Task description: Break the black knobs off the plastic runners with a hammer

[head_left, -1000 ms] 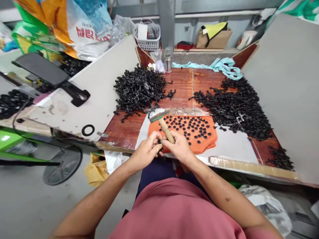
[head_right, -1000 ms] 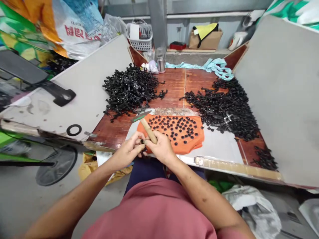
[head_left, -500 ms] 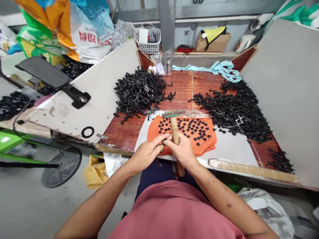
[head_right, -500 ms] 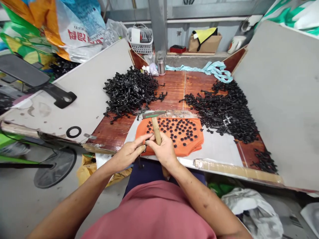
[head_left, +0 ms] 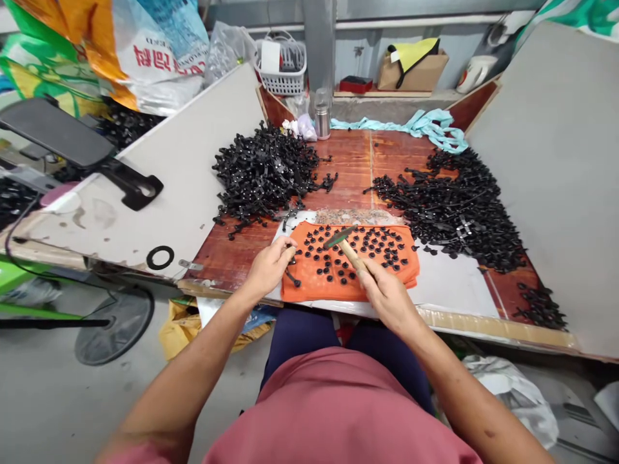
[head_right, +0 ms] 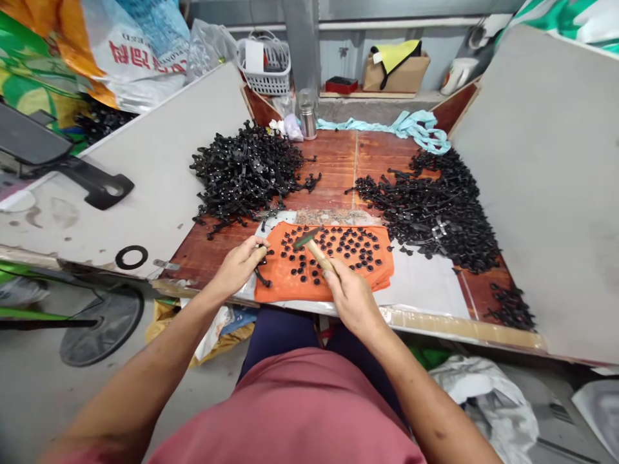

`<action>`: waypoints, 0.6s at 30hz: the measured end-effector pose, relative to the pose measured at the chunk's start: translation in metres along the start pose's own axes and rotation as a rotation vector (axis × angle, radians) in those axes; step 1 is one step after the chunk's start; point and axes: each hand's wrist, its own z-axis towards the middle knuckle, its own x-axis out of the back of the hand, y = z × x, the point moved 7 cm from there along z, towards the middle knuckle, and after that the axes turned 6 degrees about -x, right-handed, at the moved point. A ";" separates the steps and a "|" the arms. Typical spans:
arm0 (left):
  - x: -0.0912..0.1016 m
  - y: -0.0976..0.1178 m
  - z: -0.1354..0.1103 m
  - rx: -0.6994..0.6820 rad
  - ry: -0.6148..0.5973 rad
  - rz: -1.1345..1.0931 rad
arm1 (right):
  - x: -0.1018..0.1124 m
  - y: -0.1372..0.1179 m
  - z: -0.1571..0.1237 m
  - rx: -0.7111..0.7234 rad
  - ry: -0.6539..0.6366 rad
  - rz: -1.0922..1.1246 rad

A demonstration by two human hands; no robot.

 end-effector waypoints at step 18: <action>-0.030 -0.013 0.019 0.045 -0.082 0.105 | 0.008 0.030 -0.025 -0.050 0.008 -0.029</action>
